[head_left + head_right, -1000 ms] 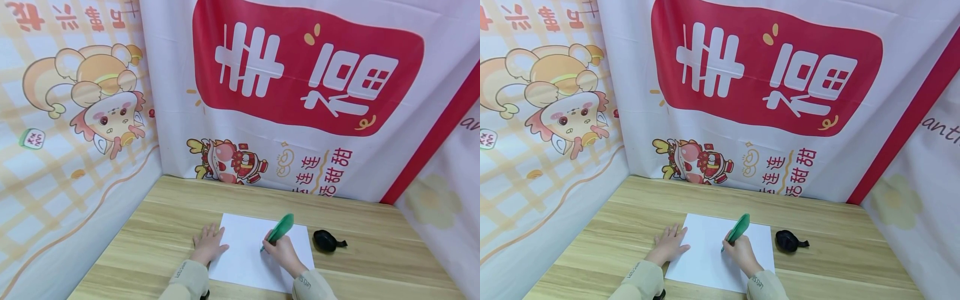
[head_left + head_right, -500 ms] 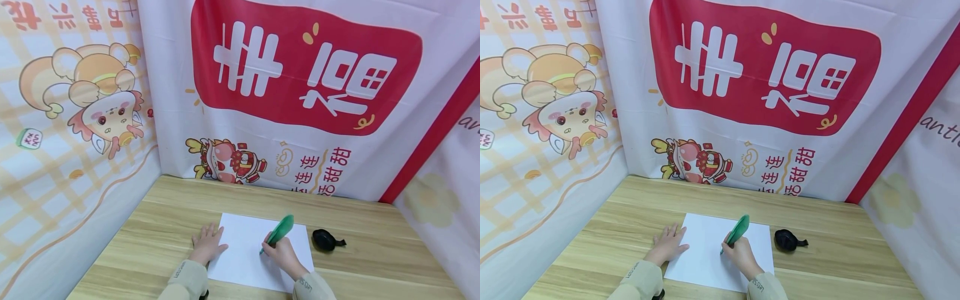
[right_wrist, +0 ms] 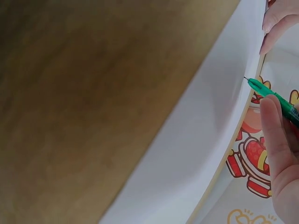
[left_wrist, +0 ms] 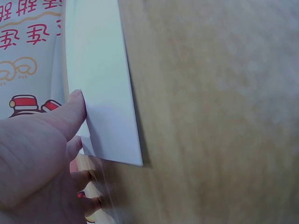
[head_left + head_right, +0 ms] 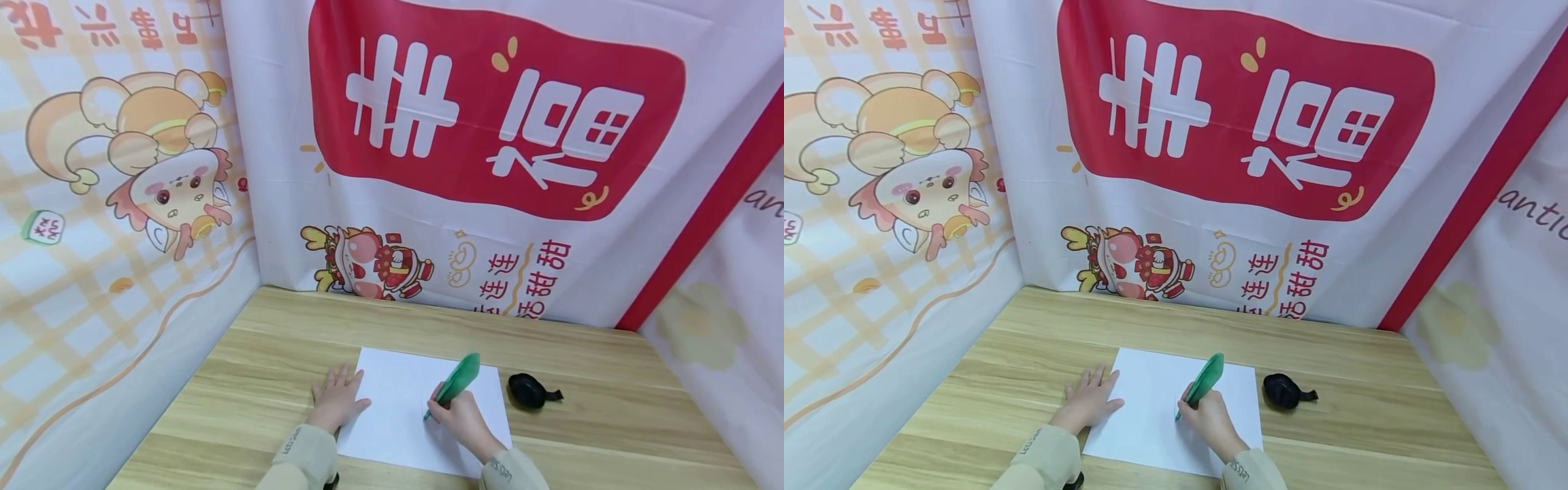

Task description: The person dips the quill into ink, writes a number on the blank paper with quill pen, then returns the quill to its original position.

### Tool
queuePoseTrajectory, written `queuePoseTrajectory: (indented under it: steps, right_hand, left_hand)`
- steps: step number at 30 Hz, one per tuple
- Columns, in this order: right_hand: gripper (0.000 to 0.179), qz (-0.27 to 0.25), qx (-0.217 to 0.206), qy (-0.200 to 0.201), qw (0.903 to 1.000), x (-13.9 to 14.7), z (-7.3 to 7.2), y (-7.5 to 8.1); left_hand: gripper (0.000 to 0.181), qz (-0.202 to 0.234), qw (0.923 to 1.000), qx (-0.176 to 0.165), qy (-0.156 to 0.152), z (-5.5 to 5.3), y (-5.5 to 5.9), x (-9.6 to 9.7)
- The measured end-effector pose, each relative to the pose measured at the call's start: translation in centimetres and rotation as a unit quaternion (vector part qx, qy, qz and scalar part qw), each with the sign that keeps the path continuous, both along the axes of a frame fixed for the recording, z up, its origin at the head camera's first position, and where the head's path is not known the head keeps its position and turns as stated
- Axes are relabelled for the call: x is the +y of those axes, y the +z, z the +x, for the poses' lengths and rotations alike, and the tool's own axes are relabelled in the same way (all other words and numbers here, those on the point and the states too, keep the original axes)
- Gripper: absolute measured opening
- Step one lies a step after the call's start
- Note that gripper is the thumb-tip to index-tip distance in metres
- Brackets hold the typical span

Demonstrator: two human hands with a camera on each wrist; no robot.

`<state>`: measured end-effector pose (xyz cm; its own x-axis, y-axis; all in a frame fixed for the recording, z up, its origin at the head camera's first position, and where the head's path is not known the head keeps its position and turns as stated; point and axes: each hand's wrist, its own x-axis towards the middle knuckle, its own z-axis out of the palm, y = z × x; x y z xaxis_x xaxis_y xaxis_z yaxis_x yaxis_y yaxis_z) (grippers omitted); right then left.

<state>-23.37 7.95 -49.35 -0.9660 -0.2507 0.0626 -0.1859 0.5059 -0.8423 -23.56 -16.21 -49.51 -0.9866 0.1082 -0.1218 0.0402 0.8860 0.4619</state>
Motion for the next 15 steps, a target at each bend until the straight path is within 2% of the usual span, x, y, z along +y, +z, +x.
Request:
queuePoseTrajectory:
  steps: [15]
  right_hand:
    - [0.004,0.003,-0.006,0.007,1.0000,0.41,0.56,-0.08]
  left_hand:
    - [0.059,0.001,1.0000,0.000,-0.002,0.06,0.00,-0.04]
